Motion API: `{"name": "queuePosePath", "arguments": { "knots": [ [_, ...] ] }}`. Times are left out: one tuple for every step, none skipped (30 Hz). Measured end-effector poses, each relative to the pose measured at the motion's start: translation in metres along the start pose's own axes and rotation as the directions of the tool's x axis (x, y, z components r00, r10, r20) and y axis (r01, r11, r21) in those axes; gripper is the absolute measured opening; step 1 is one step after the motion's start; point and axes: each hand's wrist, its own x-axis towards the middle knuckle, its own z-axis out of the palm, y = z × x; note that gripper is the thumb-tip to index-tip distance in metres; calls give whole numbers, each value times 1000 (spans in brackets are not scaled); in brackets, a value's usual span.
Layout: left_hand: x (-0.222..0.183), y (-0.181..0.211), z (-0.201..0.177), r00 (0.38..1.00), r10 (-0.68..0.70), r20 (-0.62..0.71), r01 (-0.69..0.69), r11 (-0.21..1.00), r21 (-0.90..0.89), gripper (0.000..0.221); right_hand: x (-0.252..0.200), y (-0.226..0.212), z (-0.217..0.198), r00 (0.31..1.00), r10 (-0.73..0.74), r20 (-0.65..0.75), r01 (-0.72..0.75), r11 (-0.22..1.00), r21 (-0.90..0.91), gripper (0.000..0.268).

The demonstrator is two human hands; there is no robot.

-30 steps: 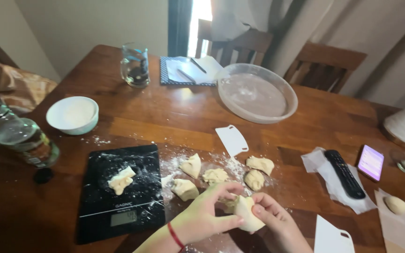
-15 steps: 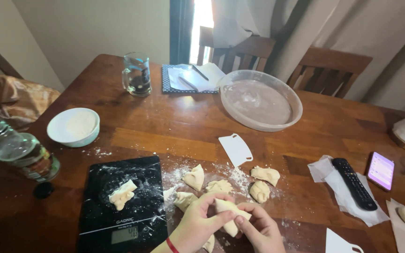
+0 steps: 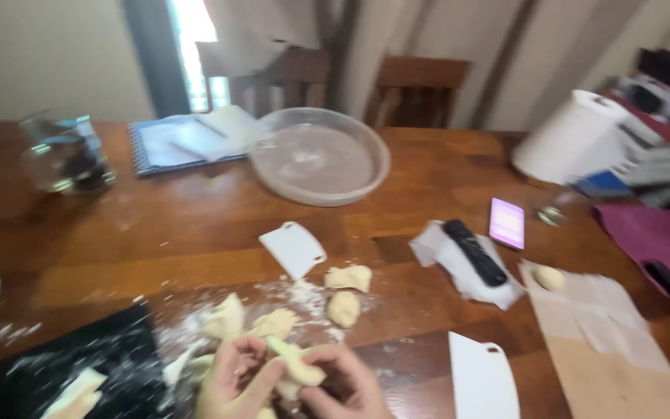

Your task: Weighing pieces of dough on a scale and rolling them into balls by hand

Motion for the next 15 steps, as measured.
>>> {"name": "queuePosePath", "arguments": {
  "knots": [
    [-4, 10, 4, 1000, -15, -6, 15, 1000, -10, 29, 1, -11, 6, 995, -77, 55, 87, 978, -190, 27],
    [-9, 19, 7, 999, -29, -16, 28, 999, -19, 28, 3, -21, 12, 983, -137, 123, 173, 913, -369, 21],
    [-10, 7, 10, 1000, -28, 7, 28, 1000, -13, 28, 4, -27, 11, 983, -151, 104, 179, 910, -375, 21],
    [-12, -5, 12, 1000, 3, 30, -1, 998, -66, 40, 6, -32, 10, 953, -213, 216, 298, 793, -531, 21],
    [-14, -16, 13, 998, 33, 52, -27, 992, -121, 54, 7, -37, 10, 911, -246, 332, 410, 636, -654, 24],
    [-11, 0, 20, 997, 34, 65, -26, 993, -117, 54, 16, -56, 29, 912, -253, 322, 408, 632, -659, 24],
    [-8, 16, 27, 966, -246, 84, 260, 911, -319, 45, 25, -73, 47, 960, 206, -187, -277, 777, -565, 23],
    [-6, 33, 33, 854, -492, 166, 504, 708, -494, 45, 34, -91, 66, 556, 652, -516, -806, 574, -143, 29],
    [3, 17, 28, 853, -492, 172, 508, 710, -487, 45, 19, -75, 49, 556, 648, -521, -804, 579, -137, 29],
    [11, 2, 22, 834, -483, 266, 545, 648, -532, 35, 4, -58, 31, 912, 311, -269, -411, 694, -591, 31],
    [20, -13, 17, 811, -464, 357, 583, 581, -568, 26, -10, -42, 14, 987, -28, 156, 144, 568, -810, 34],
    [26, -28, 12, 810, -464, 358, 584, 583, -564, 26, -9, -42, 15, 988, -31, 153, 144, 568, -810, 34],
    [33, -44, 6, 767, -421, 484, 641, 474, -604, 17, -8, -41, 17, 971, -102, 216, 236, 544, -805, 33],
    [40, -59, 1, 718, -358, 597, 696, 359, -622, 19, -7, -41, 18, 945, -169, 280, 327, 514, -793, 33],
    [27, -46, 4, 717, -358, 598, 697, 361, -620, 19, -6, -41, 22, 945, -172, 278, 327, 514, -793, 33]
  ]
}}
